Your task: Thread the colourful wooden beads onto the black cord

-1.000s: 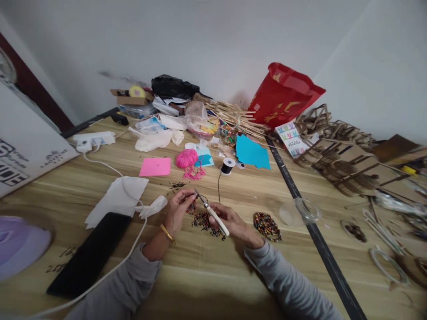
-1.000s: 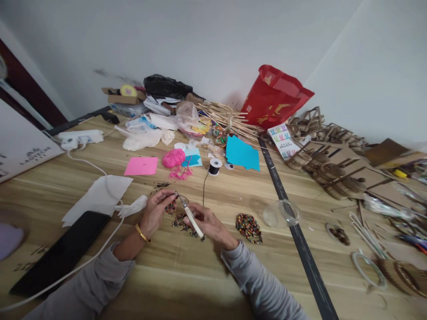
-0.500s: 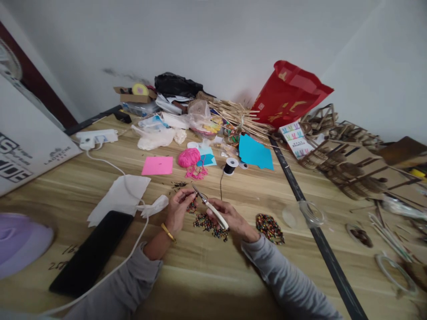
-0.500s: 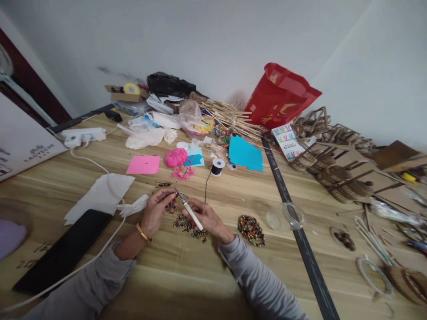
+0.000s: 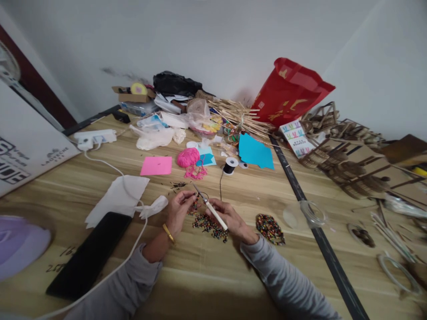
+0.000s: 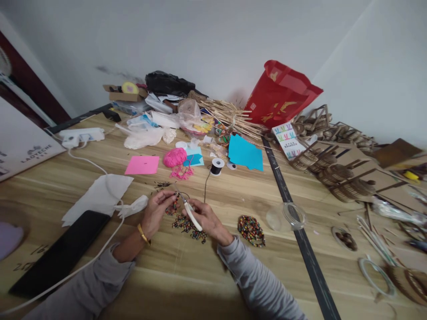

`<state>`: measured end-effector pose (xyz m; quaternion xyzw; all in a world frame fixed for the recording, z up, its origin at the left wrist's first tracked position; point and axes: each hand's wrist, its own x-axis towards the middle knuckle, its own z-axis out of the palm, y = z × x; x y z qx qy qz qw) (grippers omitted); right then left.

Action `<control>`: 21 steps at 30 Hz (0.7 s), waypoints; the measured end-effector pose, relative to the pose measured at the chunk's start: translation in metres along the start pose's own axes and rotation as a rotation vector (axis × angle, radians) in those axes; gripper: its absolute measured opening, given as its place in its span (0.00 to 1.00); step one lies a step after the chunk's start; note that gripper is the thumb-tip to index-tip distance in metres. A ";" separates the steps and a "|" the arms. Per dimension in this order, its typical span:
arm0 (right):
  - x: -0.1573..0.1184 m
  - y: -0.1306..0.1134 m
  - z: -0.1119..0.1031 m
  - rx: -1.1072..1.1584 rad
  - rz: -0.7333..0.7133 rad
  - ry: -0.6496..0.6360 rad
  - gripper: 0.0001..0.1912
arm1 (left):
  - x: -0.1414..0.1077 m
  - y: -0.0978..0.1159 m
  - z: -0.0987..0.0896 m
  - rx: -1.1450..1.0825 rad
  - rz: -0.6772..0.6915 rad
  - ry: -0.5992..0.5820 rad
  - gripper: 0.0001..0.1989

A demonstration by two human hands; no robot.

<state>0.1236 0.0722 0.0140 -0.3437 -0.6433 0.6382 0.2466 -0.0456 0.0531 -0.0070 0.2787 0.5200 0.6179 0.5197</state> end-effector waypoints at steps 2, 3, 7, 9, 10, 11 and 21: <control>0.000 0.002 0.000 0.005 0.004 0.000 0.23 | 0.000 0.001 0.000 0.021 0.013 -0.001 0.18; 0.000 0.003 0.000 0.009 0.006 0.003 0.23 | 0.000 0.001 0.000 0.031 0.019 -0.001 0.17; 0.000 0.004 0.002 0.023 -0.007 0.005 0.21 | -0.002 0.003 -0.001 0.053 0.043 -0.039 0.16; 0.000 0.004 0.003 0.031 -0.012 0.004 0.21 | -0.003 0.005 0.000 0.056 0.054 -0.053 0.16; 0.000 0.004 0.003 0.036 -0.013 0.006 0.22 | -0.004 0.005 0.000 0.057 0.059 -0.048 0.15; 0.000 0.004 0.003 0.040 -0.012 0.010 0.22 | -0.004 0.006 0.001 0.059 0.062 -0.038 0.15; 0.002 0.009 0.000 0.110 0.017 0.044 0.23 | 0.001 -0.001 -0.003 0.005 0.074 -0.013 0.11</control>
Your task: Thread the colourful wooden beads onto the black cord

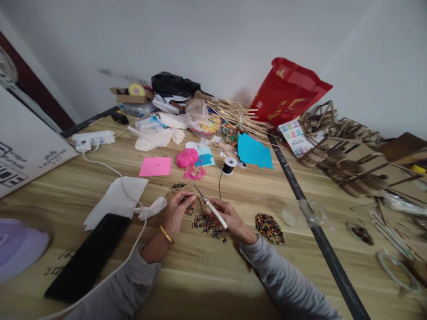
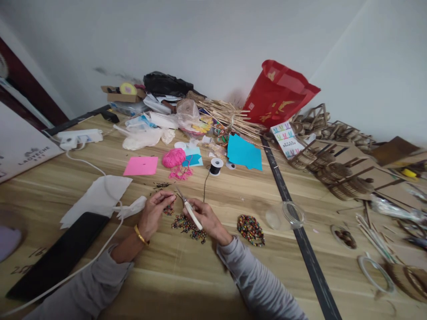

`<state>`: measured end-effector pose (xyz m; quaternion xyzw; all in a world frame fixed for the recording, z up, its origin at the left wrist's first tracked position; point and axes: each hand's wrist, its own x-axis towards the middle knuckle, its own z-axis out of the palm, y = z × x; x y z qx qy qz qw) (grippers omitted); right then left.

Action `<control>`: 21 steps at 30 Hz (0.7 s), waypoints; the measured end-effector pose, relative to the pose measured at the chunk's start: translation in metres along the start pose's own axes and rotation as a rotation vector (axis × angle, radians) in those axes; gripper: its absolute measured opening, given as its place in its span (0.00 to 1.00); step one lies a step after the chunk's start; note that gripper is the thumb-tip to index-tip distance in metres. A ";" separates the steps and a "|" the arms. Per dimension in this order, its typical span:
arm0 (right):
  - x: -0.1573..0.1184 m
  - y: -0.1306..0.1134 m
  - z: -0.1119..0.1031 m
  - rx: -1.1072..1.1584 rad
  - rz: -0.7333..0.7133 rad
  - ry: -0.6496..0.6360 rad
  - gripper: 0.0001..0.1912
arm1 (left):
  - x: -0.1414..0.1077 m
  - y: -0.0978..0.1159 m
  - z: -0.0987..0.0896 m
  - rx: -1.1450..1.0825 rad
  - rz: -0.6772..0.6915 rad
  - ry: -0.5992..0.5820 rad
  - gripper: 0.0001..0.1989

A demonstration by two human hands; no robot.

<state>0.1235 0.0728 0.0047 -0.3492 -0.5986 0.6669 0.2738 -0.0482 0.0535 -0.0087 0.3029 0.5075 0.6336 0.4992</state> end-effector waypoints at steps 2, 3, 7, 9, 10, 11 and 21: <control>0.001 0.003 -0.003 0.028 0.015 -0.009 0.22 | 0.001 -0.001 -0.001 -0.027 -0.019 -0.004 0.11; 0.001 0.004 -0.005 0.046 0.021 -0.019 0.22 | 0.001 -0.001 -0.001 -0.043 -0.033 -0.006 0.11; -0.001 0.002 -0.014 0.099 0.018 -0.064 0.21 | 0.001 0.003 -0.001 -0.112 -0.090 -0.027 0.12; -0.001 -0.002 -0.019 0.092 0.014 -0.087 0.22 | 0.001 0.004 -0.001 -0.145 -0.113 -0.036 0.12; -0.002 -0.004 -0.022 0.078 0.019 -0.108 0.22 | 0.001 0.005 0.000 -0.161 -0.124 -0.037 0.12; -0.002 -0.006 -0.025 0.059 0.023 -0.129 0.23 | 0.001 0.006 0.000 -0.176 -0.136 -0.038 0.12; -0.008 -0.025 -0.032 -0.184 -0.007 -0.130 0.26 | 0.001 0.005 -0.001 -0.326 -0.212 -0.061 0.11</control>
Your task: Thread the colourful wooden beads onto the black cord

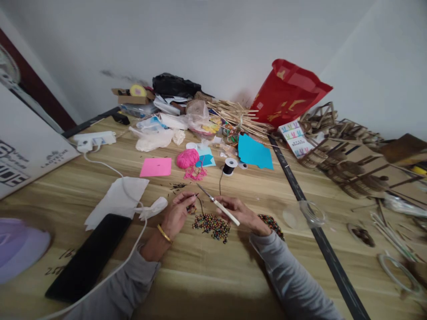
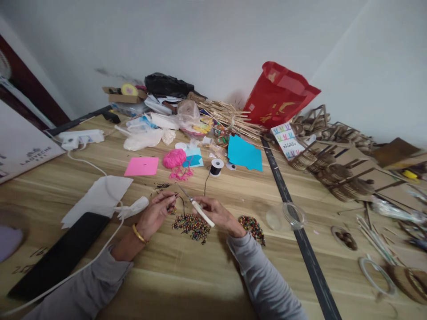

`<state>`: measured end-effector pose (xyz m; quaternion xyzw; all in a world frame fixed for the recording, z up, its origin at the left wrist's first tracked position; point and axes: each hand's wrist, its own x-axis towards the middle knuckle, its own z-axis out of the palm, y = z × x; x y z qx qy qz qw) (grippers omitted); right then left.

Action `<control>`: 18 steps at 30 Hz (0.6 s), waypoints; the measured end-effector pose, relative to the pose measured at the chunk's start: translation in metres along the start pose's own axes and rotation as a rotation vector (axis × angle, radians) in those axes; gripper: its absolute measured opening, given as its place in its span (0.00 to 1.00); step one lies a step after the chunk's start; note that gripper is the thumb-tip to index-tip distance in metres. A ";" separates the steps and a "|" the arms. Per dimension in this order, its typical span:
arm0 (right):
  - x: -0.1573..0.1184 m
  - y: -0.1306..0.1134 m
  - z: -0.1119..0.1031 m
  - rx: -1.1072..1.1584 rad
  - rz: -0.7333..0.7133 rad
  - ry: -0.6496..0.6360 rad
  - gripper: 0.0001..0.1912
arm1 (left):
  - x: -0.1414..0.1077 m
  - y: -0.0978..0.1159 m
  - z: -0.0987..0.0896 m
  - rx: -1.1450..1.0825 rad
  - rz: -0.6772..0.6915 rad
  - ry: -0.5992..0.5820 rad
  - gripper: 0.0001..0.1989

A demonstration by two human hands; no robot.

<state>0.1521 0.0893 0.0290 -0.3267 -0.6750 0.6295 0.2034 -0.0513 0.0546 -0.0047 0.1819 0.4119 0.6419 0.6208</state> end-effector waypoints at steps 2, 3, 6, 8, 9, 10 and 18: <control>-0.001 -0.004 0.001 -0.099 -0.039 0.006 0.23 | 0.000 -0.001 0.000 -0.023 -0.022 0.000 0.10; -0.002 -0.006 0.001 -0.152 -0.058 0.004 0.22 | 0.001 -0.001 0.000 -0.034 -0.029 -0.002 0.10; -0.004 -0.011 0.002 -0.260 -0.084 -0.018 0.19 | 0.001 -0.001 -0.001 -0.061 -0.036 -0.022 0.09; -0.006 -0.013 0.002 -0.278 -0.076 -0.024 0.20 | 0.002 -0.001 -0.002 -0.073 -0.037 -0.037 0.08; -0.007 -0.015 0.002 -0.283 -0.071 -0.025 0.20 | 0.002 -0.001 -0.002 -0.077 -0.037 -0.044 0.08; -0.008 -0.015 0.001 -0.287 -0.066 -0.029 0.20 | 0.002 -0.001 -0.003 -0.080 -0.038 -0.049 0.08; -0.010 -0.010 -0.018 -0.283 -0.057 -0.102 0.23 | 0.004 -0.002 -0.001 -0.037 0.042 -0.069 0.10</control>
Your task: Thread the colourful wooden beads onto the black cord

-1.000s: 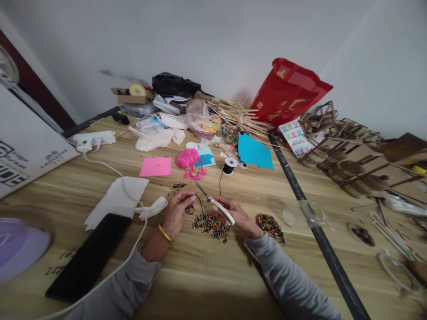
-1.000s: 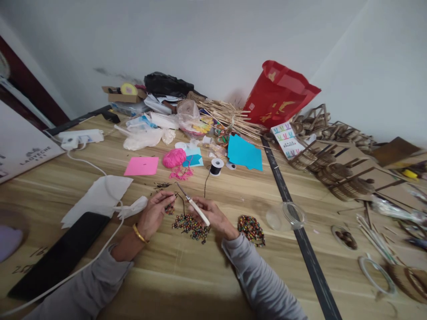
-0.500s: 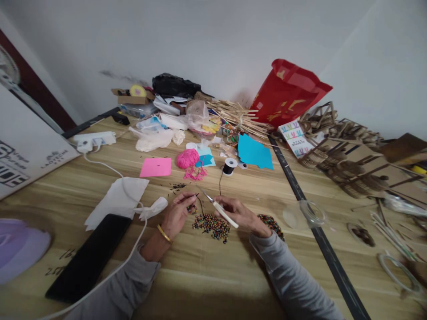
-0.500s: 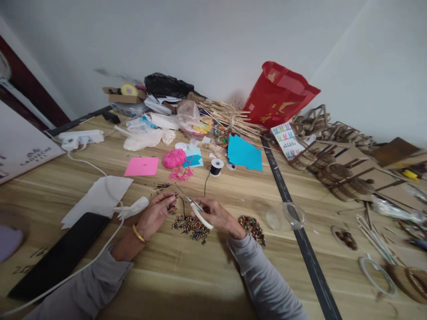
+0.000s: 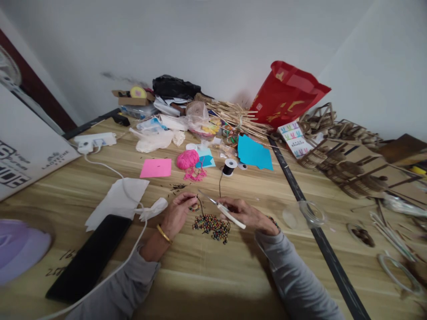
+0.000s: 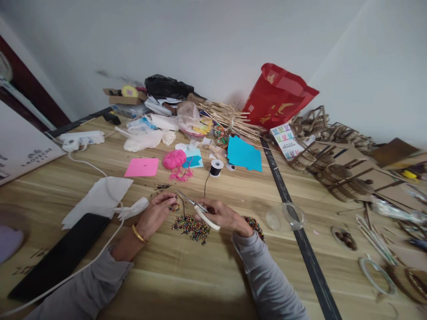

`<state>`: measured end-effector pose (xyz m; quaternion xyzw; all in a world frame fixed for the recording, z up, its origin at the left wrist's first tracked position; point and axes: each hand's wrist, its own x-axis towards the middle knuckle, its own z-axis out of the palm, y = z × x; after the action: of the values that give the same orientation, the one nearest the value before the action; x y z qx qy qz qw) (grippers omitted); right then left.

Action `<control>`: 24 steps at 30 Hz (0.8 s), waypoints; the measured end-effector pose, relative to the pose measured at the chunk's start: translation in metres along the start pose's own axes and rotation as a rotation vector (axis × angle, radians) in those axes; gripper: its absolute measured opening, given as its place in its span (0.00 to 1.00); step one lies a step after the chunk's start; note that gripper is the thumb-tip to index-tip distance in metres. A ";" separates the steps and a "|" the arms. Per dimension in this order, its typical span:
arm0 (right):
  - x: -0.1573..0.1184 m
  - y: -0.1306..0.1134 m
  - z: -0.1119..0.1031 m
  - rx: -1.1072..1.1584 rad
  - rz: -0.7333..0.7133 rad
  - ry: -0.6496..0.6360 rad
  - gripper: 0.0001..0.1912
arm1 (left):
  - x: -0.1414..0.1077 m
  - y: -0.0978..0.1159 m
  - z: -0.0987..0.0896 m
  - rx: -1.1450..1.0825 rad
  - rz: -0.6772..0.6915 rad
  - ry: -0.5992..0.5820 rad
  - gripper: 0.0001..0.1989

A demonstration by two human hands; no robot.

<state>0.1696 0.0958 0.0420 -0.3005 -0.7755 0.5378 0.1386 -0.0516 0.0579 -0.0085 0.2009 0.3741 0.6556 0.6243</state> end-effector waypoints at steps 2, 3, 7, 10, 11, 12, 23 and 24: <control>-0.001 0.002 -0.005 -0.002 0.004 -0.024 0.23 | 0.000 0.000 0.000 0.039 0.043 0.027 0.10; -0.002 0.002 -0.008 -0.002 0.013 -0.039 0.23 | 0.001 0.000 0.000 0.061 0.061 0.039 0.10; -0.006 0.001 -0.016 0.062 0.049 -0.121 0.23 | 0.000 0.000 -0.001 0.104 0.077 0.036 0.10; -0.008 0.001 -0.020 0.094 0.057 -0.171 0.25 | 0.000 0.002 -0.001 0.049 0.021 -0.033 0.09; -0.008 0.001 -0.020 0.102 0.061 -0.188 0.26 | -0.001 0.002 -0.002 0.025 -0.004 -0.058 0.09; -0.009 0.000 -0.021 0.113 0.063 -0.205 0.26 | -0.001 0.002 -0.002 0.003 -0.027 -0.077 0.09; -0.011 0.005 -0.018 0.286 0.060 -0.223 0.27 | 0.000 0.004 -0.005 -0.129 -0.104 -0.090 0.07; -0.011 0.006 -0.018 0.300 0.061 -0.220 0.27 | 0.000 0.003 -0.005 -0.132 -0.104 -0.091 0.07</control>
<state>0.1896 0.1039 0.0445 -0.2393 -0.6876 0.6808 0.0799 -0.0576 0.0568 -0.0096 0.1690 0.3112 0.6358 0.6858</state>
